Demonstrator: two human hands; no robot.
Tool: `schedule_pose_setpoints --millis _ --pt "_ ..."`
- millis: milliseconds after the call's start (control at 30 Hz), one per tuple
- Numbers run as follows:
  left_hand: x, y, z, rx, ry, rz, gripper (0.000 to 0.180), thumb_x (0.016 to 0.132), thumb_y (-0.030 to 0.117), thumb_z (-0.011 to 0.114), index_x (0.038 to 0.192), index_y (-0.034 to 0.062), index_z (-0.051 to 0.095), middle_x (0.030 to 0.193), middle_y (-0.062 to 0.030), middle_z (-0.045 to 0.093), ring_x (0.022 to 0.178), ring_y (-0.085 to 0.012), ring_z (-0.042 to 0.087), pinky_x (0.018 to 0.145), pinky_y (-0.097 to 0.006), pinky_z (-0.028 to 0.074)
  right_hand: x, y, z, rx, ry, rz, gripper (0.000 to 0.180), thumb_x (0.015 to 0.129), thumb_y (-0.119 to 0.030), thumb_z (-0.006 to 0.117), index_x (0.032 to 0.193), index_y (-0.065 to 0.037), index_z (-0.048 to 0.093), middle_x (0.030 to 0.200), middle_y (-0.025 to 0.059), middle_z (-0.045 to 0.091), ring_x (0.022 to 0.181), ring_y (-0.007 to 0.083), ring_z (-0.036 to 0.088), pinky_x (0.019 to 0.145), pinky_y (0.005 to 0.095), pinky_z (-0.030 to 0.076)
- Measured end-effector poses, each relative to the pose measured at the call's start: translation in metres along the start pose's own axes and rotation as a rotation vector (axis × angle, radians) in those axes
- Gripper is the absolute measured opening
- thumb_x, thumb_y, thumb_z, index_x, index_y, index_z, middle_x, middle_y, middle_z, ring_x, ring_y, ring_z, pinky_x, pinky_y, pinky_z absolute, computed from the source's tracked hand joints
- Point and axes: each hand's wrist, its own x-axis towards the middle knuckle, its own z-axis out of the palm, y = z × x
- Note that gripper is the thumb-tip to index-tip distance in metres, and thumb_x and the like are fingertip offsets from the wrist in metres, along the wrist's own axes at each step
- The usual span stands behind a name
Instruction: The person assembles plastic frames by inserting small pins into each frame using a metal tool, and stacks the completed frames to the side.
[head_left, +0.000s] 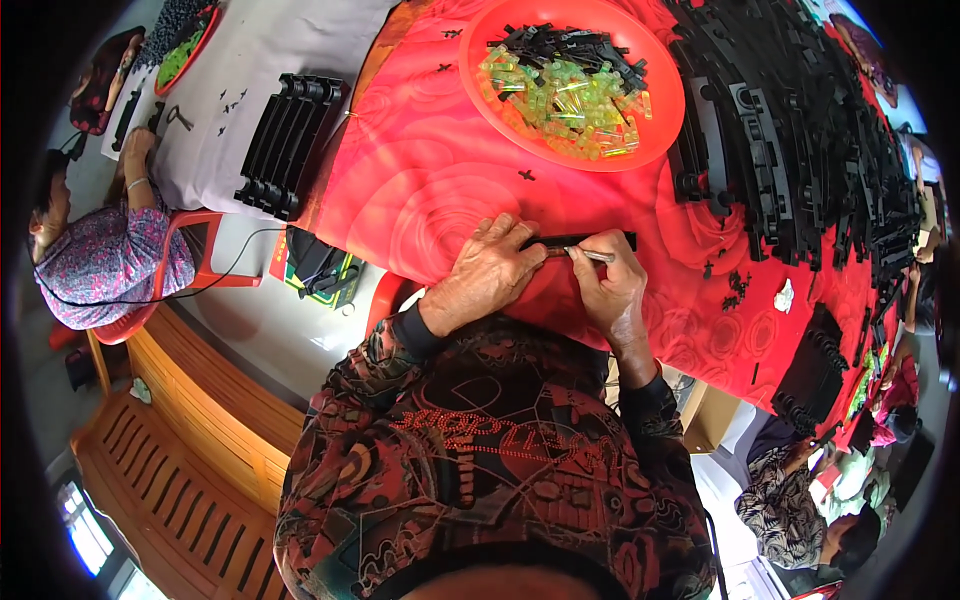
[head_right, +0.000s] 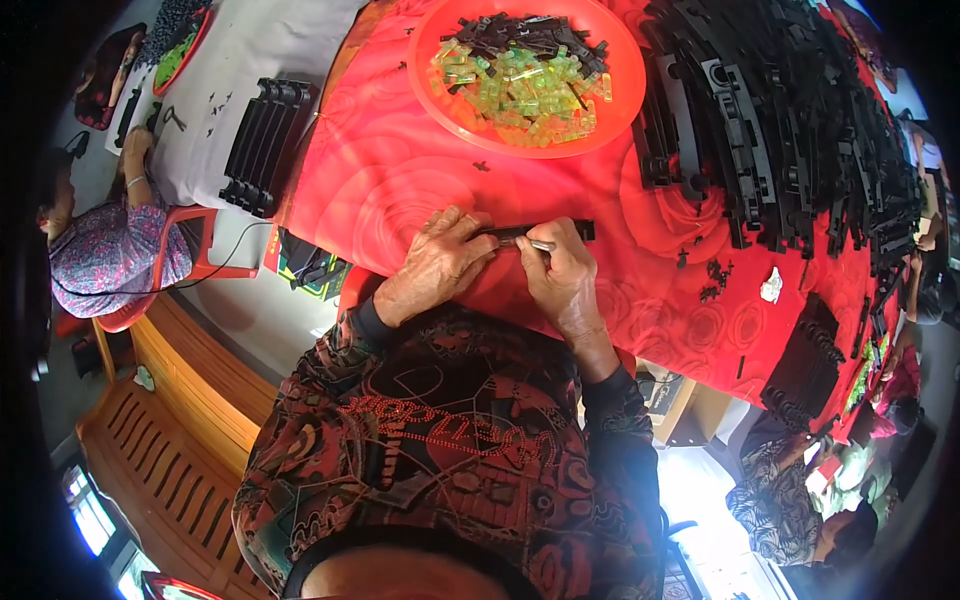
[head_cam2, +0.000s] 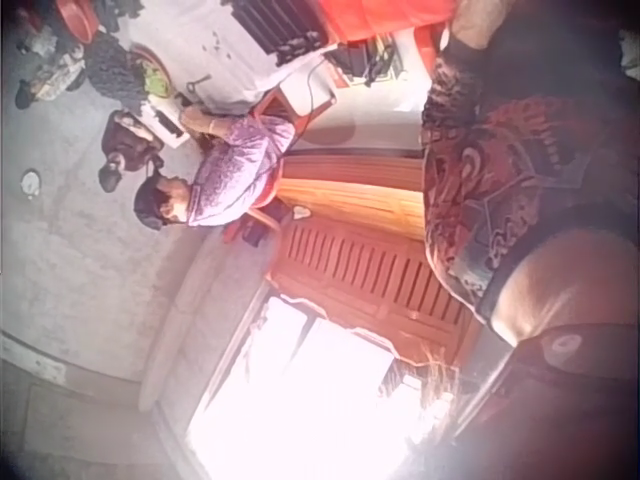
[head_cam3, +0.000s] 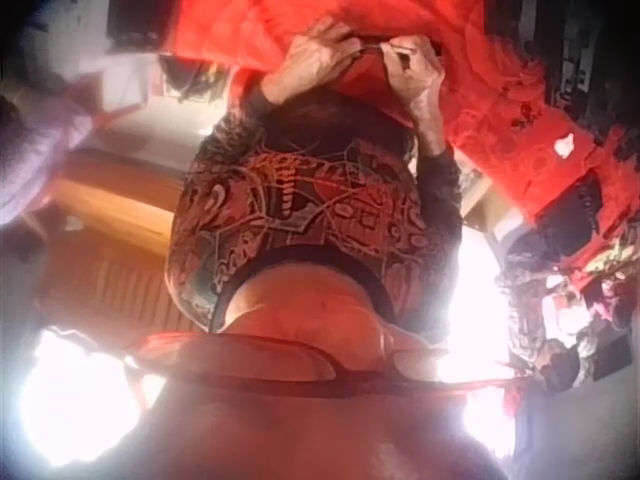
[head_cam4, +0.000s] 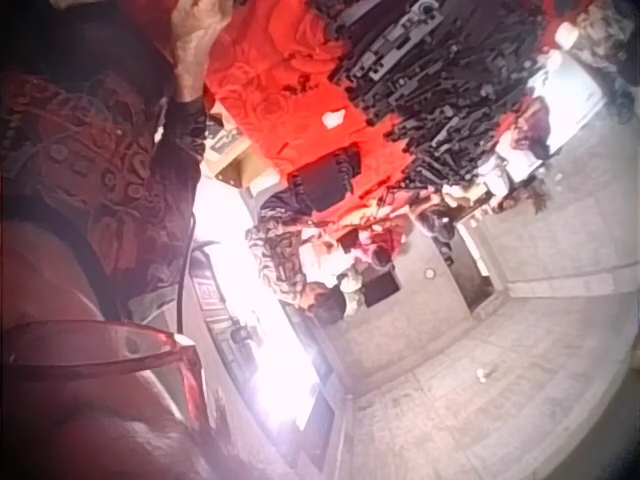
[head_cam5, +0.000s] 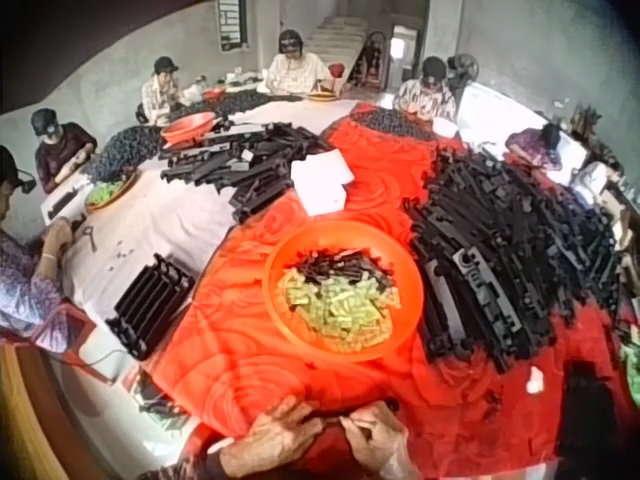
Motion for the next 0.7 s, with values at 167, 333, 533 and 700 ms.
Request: schedule_pose_setpoints --millis 167,333,533,700 --pt "-0.001 -0.001 0.001 0.019 -0.037 0.024 0.021 0.074 0.012 0.067 0.092 0.0050 0.059 0.100 -0.0120 0.058 0.090 -0.0310 0.054 0.079 -0.040 0.044 0.002 0.001 -0.002 0.013 -0.004 -0.009 0.012 0.079 0.002 0.065 0.082 -0.002 0.054 0.076 0.0100 0.055 0.063 0.0229 0.055 0.055 0.0315 0.044" --pt "-0.007 0.002 -0.007 0.050 0.062 -0.049 0.032 0.074 0.018 0.069 0.099 0.0028 0.055 0.097 -0.0144 0.057 0.092 -0.0332 0.054 0.082 -0.042 0.043 0.004 -0.006 0.002 0.049 -0.001 -0.025 0.011 0.079 0.002 0.065 0.083 -0.002 0.055 0.077 0.0091 0.056 0.064 0.0206 0.056 0.055 0.0303 0.045" --pt "-0.023 -0.009 -0.002 0.075 0.051 -0.193 0.039 0.071 0.025 0.072 0.099 0.0030 0.056 0.097 -0.0145 0.056 0.095 -0.0344 0.052 0.083 -0.044 0.040 0.004 -0.009 0.011 0.106 -0.063 0.029 0.011 0.080 0.001 0.066 0.083 -0.002 0.056 0.078 0.0077 0.057 0.063 0.0169 0.057 0.053 0.0280 0.045" --pt "-0.032 -0.019 0.008 -0.029 0.089 -0.172 0.038 0.072 0.027 0.072 0.100 0.0049 0.057 0.101 -0.0140 0.055 0.097 -0.0345 0.051 0.085 -0.045 0.038 0.004 -0.007 0.011 -0.011 -0.116 -0.033 0.012 0.080 -0.002 0.066 0.087 -0.004 0.056 0.079 0.0080 0.057 0.065 0.0187 0.058 0.055 0.0286 0.046"
